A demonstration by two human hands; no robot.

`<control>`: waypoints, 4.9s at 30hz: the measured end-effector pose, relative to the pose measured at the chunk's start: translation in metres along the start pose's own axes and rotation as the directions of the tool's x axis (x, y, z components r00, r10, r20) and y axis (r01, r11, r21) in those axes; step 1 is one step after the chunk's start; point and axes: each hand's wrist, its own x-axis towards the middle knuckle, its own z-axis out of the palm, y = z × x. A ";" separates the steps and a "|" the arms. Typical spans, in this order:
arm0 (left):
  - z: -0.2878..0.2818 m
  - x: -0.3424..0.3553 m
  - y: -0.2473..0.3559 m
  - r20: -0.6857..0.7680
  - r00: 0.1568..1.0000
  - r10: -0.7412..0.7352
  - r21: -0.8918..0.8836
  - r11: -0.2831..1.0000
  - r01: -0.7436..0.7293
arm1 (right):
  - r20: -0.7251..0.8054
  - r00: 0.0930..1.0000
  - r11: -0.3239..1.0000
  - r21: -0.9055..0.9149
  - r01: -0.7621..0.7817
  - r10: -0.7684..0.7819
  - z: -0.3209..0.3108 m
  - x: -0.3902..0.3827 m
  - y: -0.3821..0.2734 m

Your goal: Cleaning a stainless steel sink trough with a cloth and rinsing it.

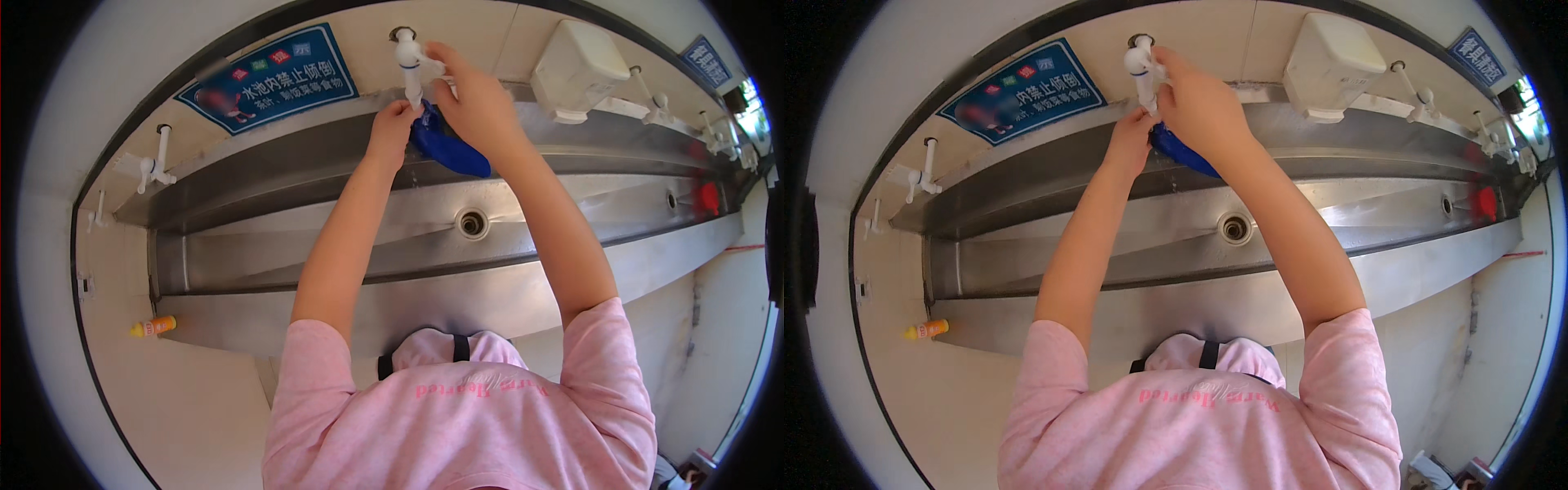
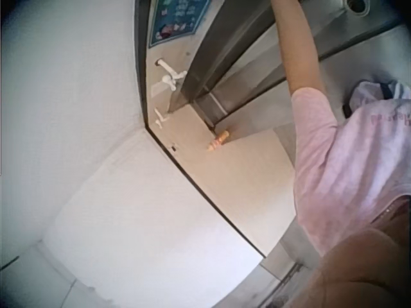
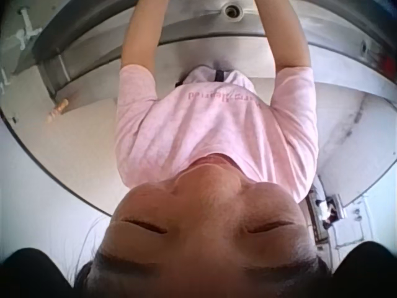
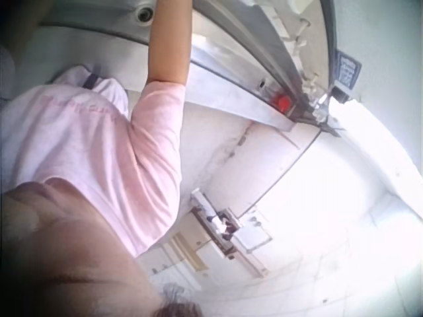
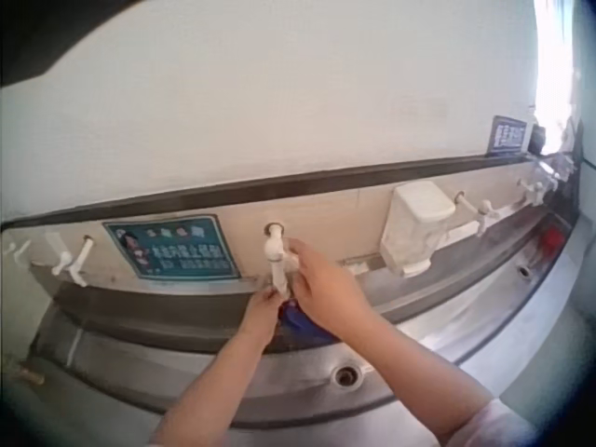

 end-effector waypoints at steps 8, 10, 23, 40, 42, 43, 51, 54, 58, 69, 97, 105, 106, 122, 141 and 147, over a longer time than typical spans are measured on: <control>-0.014 -0.006 0.022 0.212 0.974 0.078 0.252 0.959 -0.132 | 0.183 0.979 0.993 0.068 -0.099 0.085 0.071 -0.028 0.066; -0.018 -0.012 0.027 0.251 0.965 0.069 0.322 0.935 -0.151 | 0.253 0.962 0.984 0.111 -0.138 0.107 0.068 -0.020 0.069; -0.018 -0.015 0.034 0.304 0.938 0.170 0.395 0.873 -0.286 | 0.365 0.922 0.763 0.557 -0.328 0.129 0.079 -0.025 0.076; -0.023 -0.017 0.037 0.326 0.933 0.152 0.581 0.747 -0.324 | 0.361 0.923 0.587 0.721 -0.367 0.134 0.098 -0.036 0.073; -0.029 -0.020 0.041 0.280 0.952 0.121 0.634 0.722 -0.278 | 0.361 0.925 0.567 0.741 -0.360 0.115 0.102 -0.039 0.069; -0.027 -0.022 0.043 0.281 0.952 0.124 0.631 0.723 -0.280 | 0.369 0.925 0.545 0.759 -0.356 0.091 0.103 -0.039 0.071; -0.027 -0.031 0.046 0.227 0.970 0.089 0.384 0.907 -0.173 | 0.302 0.939 0.887 0.372 -0.273 0.162 0.114 -0.053 0.087; -0.030 -0.034 0.049 0.284 0.959 0.019 0.091 0.995 -0.047 | 0.411 0.869 0.921 0.147 -0.362 0.276 0.111 -0.059 0.101; -0.033 -0.028 0.053 0.214 0.976 0.038 -0.094 0.995 -0.018 | 0.304 0.903 0.894 0.239 -0.380 0.303 0.117 -0.063 0.138; -0.054 -0.034 0.057 0.272 0.958 -0.095 0.581 0.810 -0.084 | 0.356 0.823 0.728 0.392 -0.562 0.443 0.060 -0.012 0.088; -0.016 -0.003 -0.113 0.177 0.984 0.009 -0.046 0.999 -0.001 | 0.543 0.783 -0.124 0.837 -0.532 0.303 0.084 -0.007 0.082; -0.017 -0.027 -0.117 0.318 0.888 -0.333 -0.497 0.738 0.455 | 0.293 0.905 0.717 0.555 -0.423 0.308 0.083 -0.027 0.077; -0.007 -0.028 -0.103 0.321 0.888 -0.330 -0.499 0.738 0.454 | 0.291 0.906 0.720 0.553 -0.420 0.306 0.080 -0.035 0.076; 0.021 0.013 -0.054 0.053 0.974 -0.221 -0.832 0.530 0.165 | -0.053 0.997 0.998 -0.006 -0.065 0.064 -0.010 0.001 -0.015; -0.007 -0.041 -0.061 -0.122 0.979 -0.163 -0.647 0.761 0.046 | 0.326 0.902 0.933 0.124 -0.338 0.283 0.089 -0.121 0.084; -0.004 -0.056 -0.067 -0.022 0.975 -0.222 -0.620 0.768 0.160 | 0.625 0.712 0.507 0.522 -0.686 0.321 0.091 -0.121 0.083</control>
